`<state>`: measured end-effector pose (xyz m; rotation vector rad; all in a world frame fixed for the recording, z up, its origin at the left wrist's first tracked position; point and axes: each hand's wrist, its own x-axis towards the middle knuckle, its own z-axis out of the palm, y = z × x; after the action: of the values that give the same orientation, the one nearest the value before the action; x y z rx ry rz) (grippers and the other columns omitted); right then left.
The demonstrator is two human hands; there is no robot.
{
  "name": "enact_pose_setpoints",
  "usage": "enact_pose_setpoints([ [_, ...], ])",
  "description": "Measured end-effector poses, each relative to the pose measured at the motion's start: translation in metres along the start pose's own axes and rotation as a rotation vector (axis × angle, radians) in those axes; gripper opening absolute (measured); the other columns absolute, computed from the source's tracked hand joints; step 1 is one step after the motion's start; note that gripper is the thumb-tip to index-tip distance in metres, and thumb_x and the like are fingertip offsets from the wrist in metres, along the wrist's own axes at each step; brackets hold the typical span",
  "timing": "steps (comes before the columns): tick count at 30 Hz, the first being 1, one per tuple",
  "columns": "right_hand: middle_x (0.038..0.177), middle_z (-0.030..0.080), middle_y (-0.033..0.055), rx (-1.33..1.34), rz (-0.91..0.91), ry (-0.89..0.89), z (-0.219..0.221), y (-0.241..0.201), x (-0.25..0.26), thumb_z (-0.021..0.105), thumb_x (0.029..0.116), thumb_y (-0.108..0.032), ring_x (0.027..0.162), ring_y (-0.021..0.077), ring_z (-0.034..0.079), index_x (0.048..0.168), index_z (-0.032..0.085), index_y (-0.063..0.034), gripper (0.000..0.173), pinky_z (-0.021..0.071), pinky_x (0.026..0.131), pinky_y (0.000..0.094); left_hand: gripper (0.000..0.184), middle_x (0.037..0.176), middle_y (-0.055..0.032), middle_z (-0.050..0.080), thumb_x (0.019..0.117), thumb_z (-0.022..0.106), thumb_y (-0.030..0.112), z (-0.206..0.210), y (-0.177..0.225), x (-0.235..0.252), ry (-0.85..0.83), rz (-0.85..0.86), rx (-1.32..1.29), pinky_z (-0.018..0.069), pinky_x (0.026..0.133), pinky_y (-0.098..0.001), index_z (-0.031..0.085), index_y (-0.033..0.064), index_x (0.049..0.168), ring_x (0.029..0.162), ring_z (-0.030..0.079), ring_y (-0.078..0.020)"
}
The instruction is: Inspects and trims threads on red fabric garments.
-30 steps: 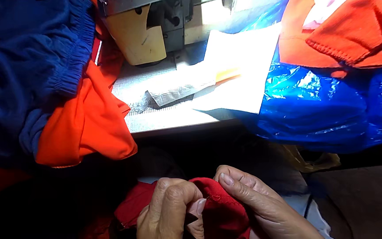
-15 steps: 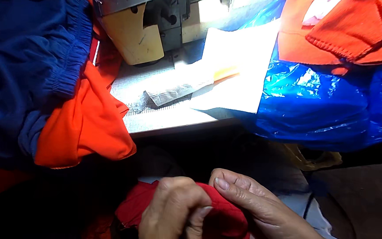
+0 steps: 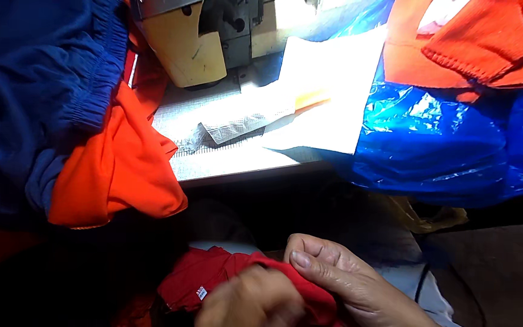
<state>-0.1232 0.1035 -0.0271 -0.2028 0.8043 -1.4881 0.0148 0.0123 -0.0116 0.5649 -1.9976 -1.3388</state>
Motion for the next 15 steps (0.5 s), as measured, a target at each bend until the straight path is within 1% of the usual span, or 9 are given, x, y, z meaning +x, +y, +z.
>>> enact_pose_setpoints([
  [2,0.074,0.064,-0.0076,-0.015,-0.034,0.018,-0.002,-0.002,-0.003,0.056,0.1044,-0.022,0.070,-0.0031,0.062,0.084,0.064,-0.0174,0.023,0.0523,0.065,0.0141,0.019,0.075,0.0084,0.060,0.1069,0.051,0.024,-0.017,-0.036,-0.003,0.194,-0.050,0.288,0.0471,0.058,-0.0094,0.060,0.0107,0.097,0.063,0.055,0.0076],
  [3,0.074,0.065,-0.0070,-0.008,-0.054,0.036,-0.003,-0.003,-0.003,0.057,0.1041,-0.023,0.071,-0.0027,0.063,0.084,0.065,-0.0170,0.022,0.0529,0.067,0.0143,0.014,0.074,0.0109,0.058,0.1045,0.052,0.020,-0.027,-0.052,-0.002,0.268,-0.068,0.324,0.0457,0.055,-0.0091,0.059,0.0099,0.097,0.061,0.053,0.0082],
  [5,0.074,0.064,-0.0053,0.008,-0.072,0.083,-0.006,-0.001,-0.002,0.056,0.1040,-0.021,0.072,-0.0014,0.063,0.082,0.064,-0.0159,0.024,0.0530,0.067,0.0154,0.006,0.074,0.0137,0.059,0.1017,0.054,0.012,-0.036,-0.057,0.000,0.313,-0.077,0.282,0.0457,0.052,-0.0087,0.058,0.0115,0.098,0.059,0.054,0.0077],
  [7,0.075,0.065,-0.0039,0.015,-0.066,0.114,-0.005,0.003,-0.001,0.056,0.1039,-0.020,0.072,-0.0001,0.064,0.081,0.064,-0.0151,0.025,0.0539,0.069,0.0167,0.007,0.084,0.0135,0.066,0.1033,0.058,0.020,-0.031,-0.035,-0.003,0.210,-0.059,0.258,0.0491,0.059,-0.0074,0.063,0.0165,0.099,0.068,0.059,0.0089],
  [9,0.074,0.065,-0.0036,-0.001,-0.067,0.114,-0.002,0.004,0.002,0.055,0.1039,-0.020,0.072,0.0000,0.064,0.081,0.064,-0.0153,0.025,0.0537,0.068,0.0166,0.013,0.097,0.0063,0.067,0.1035,0.060,0.023,-0.022,-0.012,0.001,0.064,0.026,0.277,0.0502,0.075,-0.0083,0.068,0.0129,0.101,0.086,0.061,0.0062],
  [10,0.073,0.065,-0.0036,-0.013,-0.070,0.114,0.000,0.004,0.002,0.055,0.1038,-0.020,0.071,-0.0001,0.064,0.080,0.064,-0.0155,0.025,0.0537,0.067,0.0164,0.015,0.101,0.0026,0.066,0.1033,0.061,0.023,-0.017,-0.004,0.004,0.015,0.080,0.289,0.0495,0.082,-0.0092,0.069,0.0109,0.103,0.093,0.061,0.0038],
  [11,0.072,0.064,-0.0042,-0.028,-0.078,0.114,0.001,0.003,0.002,0.054,0.1041,-0.020,0.070,-0.0006,0.063,0.080,0.064,-0.0159,0.026,0.0531,0.066,0.0159,0.015,0.102,-0.0010,0.063,0.1024,0.063,0.022,-0.011,0.001,0.006,-0.017,0.126,0.298,0.0492,0.085,-0.0097,0.070,0.0088,0.103,0.095,0.061,0.0013],
  [12,0.071,0.063,-0.0054,-0.045,-0.090,0.108,0.001,0.002,0.001,0.053,0.1048,-0.020,0.068,-0.0016,0.062,0.080,0.062,-0.0165,0.027,0.0520,0.064,0.0149,0.014,0.102,-0.0035,0.062,0.1015,0.064,0.020,-0.005,0.004,0.007,-0.042,0.156,0.311,0.0490,0.086,-0.0100,0.070,0.0075,0.103,0.095,0.060,-0.0005],
  [15,0.069,0.060,-0.0075,-0.115,-0.146,0.118,0.000,0.002,-0.001,0.053,0.1051,-0.021,0.065,-0.0035,0.059,0.080,0.062,-0.0169,0.027,0.0487,0.060,0.0129,0.010,0.096,-0.0069,0.063,0.0997,0.064,0.013,0.005,0.002,0.009,-0.095,0.193,0.425,0.0487,0.082,-0.0122,0.070,0.0077,0.096,0.091,0.061,-0.0057],
])
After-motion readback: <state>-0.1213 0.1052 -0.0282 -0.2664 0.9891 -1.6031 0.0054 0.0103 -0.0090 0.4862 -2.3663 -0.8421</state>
